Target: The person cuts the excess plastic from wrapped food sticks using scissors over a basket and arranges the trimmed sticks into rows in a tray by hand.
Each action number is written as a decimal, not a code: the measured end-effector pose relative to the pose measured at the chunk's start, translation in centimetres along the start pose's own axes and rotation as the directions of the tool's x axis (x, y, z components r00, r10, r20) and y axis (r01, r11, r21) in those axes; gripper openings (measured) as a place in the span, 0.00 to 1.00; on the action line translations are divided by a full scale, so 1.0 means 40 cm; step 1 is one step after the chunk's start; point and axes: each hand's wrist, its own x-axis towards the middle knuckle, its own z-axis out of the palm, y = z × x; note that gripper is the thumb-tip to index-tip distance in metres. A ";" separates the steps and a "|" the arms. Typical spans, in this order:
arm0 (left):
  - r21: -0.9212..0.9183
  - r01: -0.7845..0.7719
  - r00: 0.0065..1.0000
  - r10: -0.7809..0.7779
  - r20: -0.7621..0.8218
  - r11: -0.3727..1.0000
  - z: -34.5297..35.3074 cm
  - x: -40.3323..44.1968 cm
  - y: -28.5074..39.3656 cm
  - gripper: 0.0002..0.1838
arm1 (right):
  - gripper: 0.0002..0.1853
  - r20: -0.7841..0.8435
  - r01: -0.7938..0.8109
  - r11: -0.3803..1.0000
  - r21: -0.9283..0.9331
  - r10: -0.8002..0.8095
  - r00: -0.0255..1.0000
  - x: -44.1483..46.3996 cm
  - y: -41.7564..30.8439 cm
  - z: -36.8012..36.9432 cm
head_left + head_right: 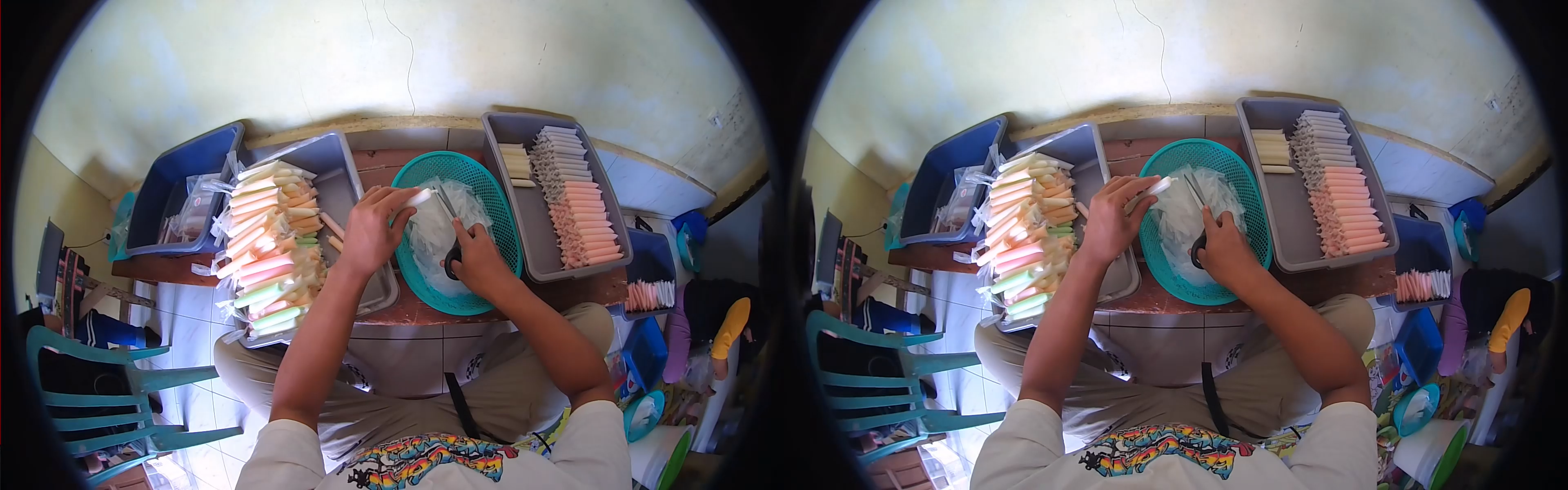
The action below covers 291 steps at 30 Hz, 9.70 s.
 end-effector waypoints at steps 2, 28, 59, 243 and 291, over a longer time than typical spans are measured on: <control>0.014 -0.006 1.000 0.006 0.002 1.000 0.001 -0.001 -0.004 0.21 | 0.46 0.006 0.010 1.000 -0.022 -0.010 1.000 0.003 0.007 0.008; -0.079 0.105 0.994 -0.102 0.042 0.991 0.009 -0.003 0.011 0.20 | 0.48 0.138 -0.112 0.951 -0.288 0.157 0.978 0.007 -0.055 -0.037; -0.384 0.211 0.977 -0.211 0.042 0.899 0.451 0.316 0.117 0.14 | 0.10 -0.527 0.036 0.997 0.074 0.009 0.850 0.098 0.287 -0.396; 0.448 0.554 0.829 -0.512 -0.224 0.702 -0.474 -0.030 -0.493 0.11 | 0.10 -0.200 0.522 0.821 0.231 -0.485 0.851 0.659 -0.637 0.220; 0.408 0.036 0.986 0.034 -0.161 0.912 -0.504 0.003 -0.303 0.12 | 0.14 -0.511 0.735 0.655 0.176 -0.577 0.637 0.504 -0.594 0.111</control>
